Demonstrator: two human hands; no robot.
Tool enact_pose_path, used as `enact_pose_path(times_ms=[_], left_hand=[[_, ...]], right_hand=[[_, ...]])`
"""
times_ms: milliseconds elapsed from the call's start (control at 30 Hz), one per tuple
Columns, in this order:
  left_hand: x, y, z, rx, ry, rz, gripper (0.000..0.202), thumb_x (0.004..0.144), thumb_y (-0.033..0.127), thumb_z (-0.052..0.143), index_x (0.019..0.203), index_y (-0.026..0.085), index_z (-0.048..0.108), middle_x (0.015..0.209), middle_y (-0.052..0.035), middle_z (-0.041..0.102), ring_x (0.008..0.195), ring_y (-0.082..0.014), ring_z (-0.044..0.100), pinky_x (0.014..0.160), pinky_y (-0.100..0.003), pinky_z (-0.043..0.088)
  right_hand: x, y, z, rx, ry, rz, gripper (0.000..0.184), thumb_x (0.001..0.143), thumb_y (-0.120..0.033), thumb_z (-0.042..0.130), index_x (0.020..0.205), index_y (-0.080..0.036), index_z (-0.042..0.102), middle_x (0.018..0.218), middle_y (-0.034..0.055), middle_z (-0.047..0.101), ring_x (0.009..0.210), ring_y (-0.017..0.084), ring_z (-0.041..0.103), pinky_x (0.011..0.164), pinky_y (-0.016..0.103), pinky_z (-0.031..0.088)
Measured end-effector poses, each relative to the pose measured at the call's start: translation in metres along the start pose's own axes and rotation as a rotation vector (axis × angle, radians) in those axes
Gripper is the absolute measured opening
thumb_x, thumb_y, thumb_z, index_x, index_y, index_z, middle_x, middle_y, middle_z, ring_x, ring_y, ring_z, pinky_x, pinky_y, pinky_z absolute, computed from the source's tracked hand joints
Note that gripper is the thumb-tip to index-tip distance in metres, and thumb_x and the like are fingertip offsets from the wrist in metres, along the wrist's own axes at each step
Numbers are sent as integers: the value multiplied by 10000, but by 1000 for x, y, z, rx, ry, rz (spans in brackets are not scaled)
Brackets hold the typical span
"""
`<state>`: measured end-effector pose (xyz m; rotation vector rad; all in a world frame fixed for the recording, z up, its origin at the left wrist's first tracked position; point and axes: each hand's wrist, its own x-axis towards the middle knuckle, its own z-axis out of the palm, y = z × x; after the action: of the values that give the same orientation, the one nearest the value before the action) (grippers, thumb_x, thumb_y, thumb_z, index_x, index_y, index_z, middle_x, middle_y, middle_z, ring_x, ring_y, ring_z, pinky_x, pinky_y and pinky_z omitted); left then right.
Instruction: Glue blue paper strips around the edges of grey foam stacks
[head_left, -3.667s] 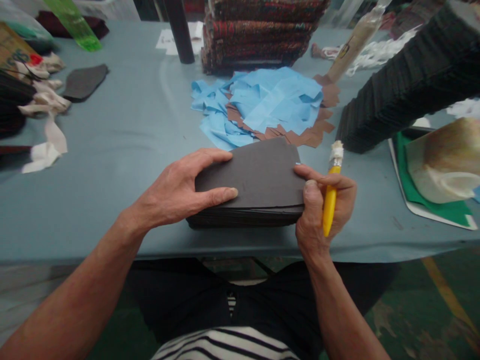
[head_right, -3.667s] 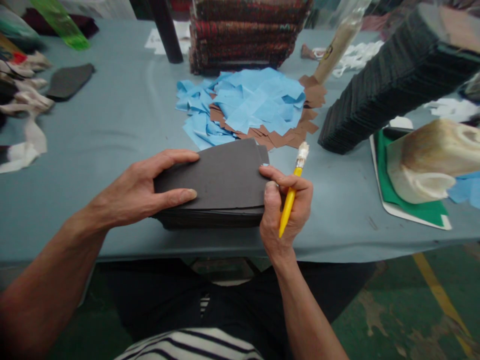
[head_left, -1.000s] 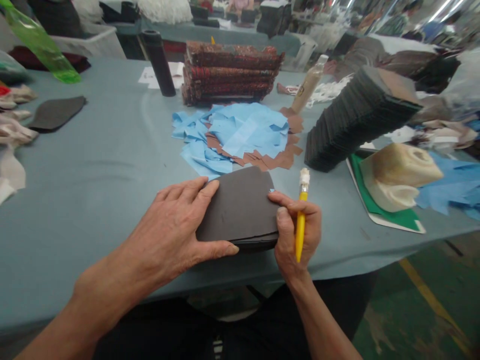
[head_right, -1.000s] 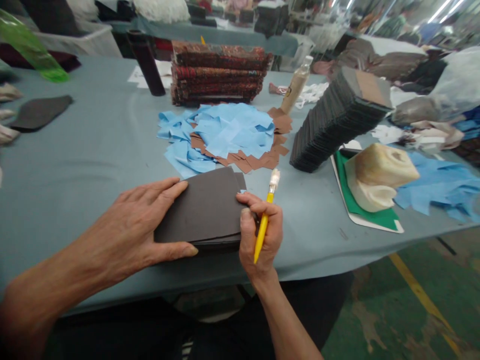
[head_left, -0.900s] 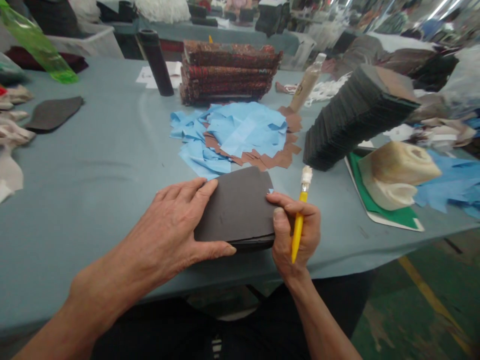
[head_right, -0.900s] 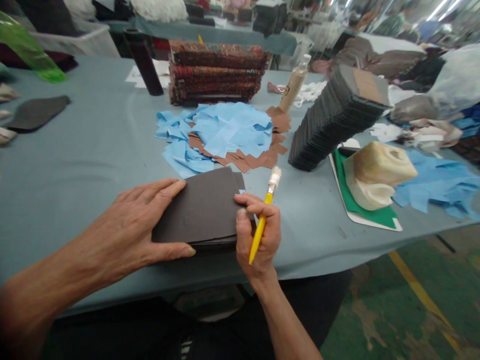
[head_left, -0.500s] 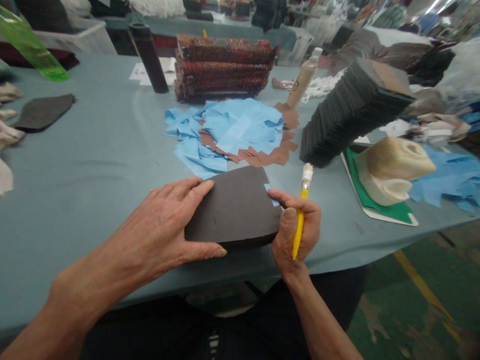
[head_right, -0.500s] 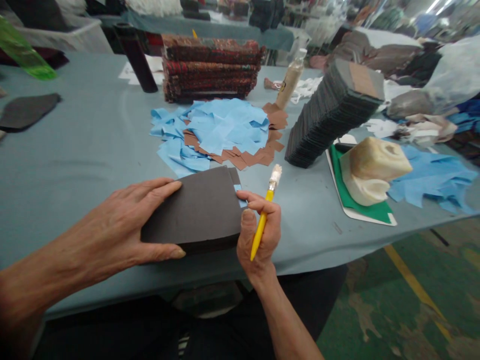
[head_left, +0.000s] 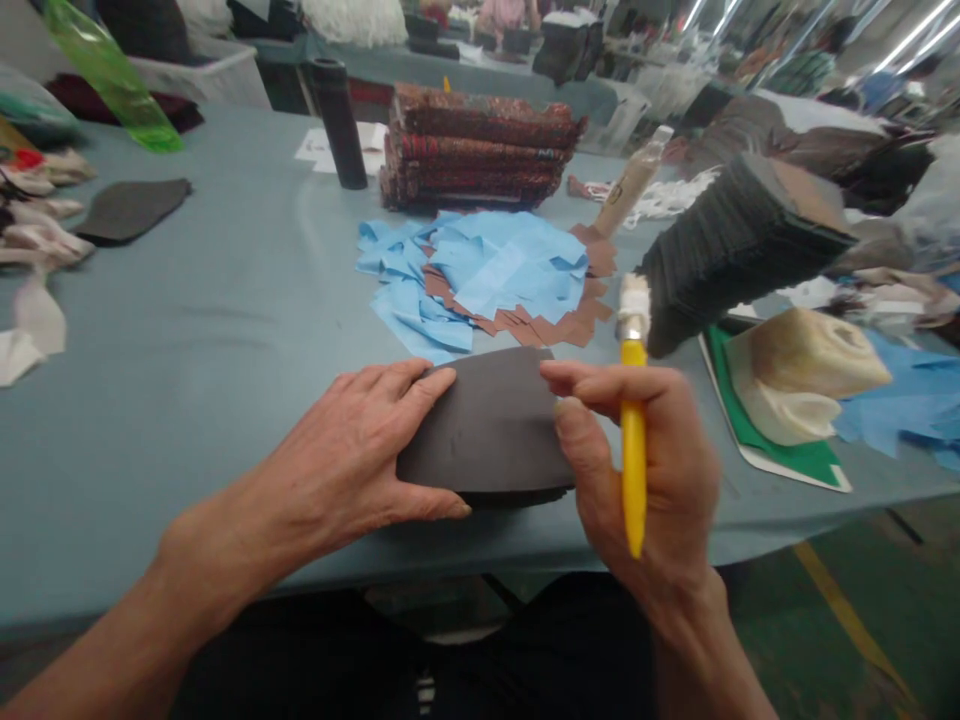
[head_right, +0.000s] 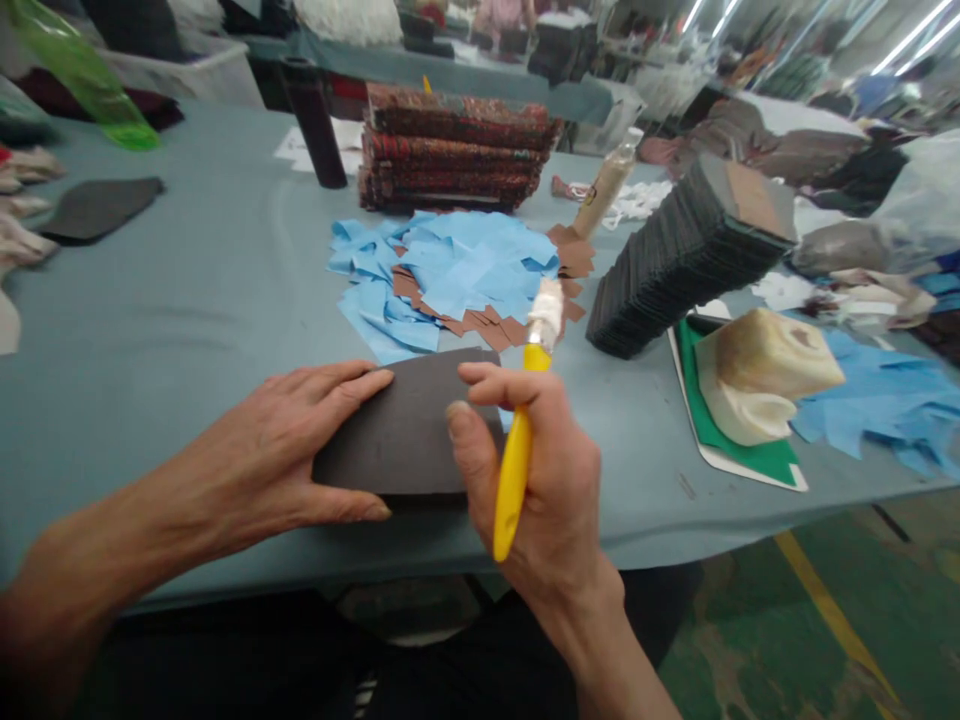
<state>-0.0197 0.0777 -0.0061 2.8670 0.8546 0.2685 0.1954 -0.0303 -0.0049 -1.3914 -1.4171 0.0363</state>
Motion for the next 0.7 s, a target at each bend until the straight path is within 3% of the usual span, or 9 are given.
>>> enact_pose_path(times_ms=[133,333,533,700], left_hand=[[0,3,-1,-7,-4,-18,1126,715,762,871,1569,142,480,1548,-235,578,1397,-401,589,1171,-534,493],[-3,28,-11,84,39,-62,1024,721,655,923,1517,127,556,1627,-280,500,1466,-509,511,1197,-699,431],[-11,72,9,6,240,-27,718,913,478,816,1469,103,561,1504,-155,660,1447,-335,566,1254,-490,439],[-15,82,26,-5,319,-83,607,951,462,771,1418,120,588,1461,-111,690,1421,-311,581,1241,-449,445]], right_hand=[[-1,-1,9,-163,-218,-114,67,1021,-196,644,1052,-235,600,1066,53,817,949,188,801,825,295,602],[-6,8,18,-258,-178,-140,39,1027,-207,647,1065,-215,640,987,46,825,827,165,791,766,270,579],[-9,9,15,-228,-143,-80,73,1044,-284,648,1074,-221,671,1002,45,833,836,154,797,775,247,603],[-13,11,11,-166,-161,10,214,1073,-430,590,1118,-240,678,1053,57,834,919,193,803,798,307,618]])
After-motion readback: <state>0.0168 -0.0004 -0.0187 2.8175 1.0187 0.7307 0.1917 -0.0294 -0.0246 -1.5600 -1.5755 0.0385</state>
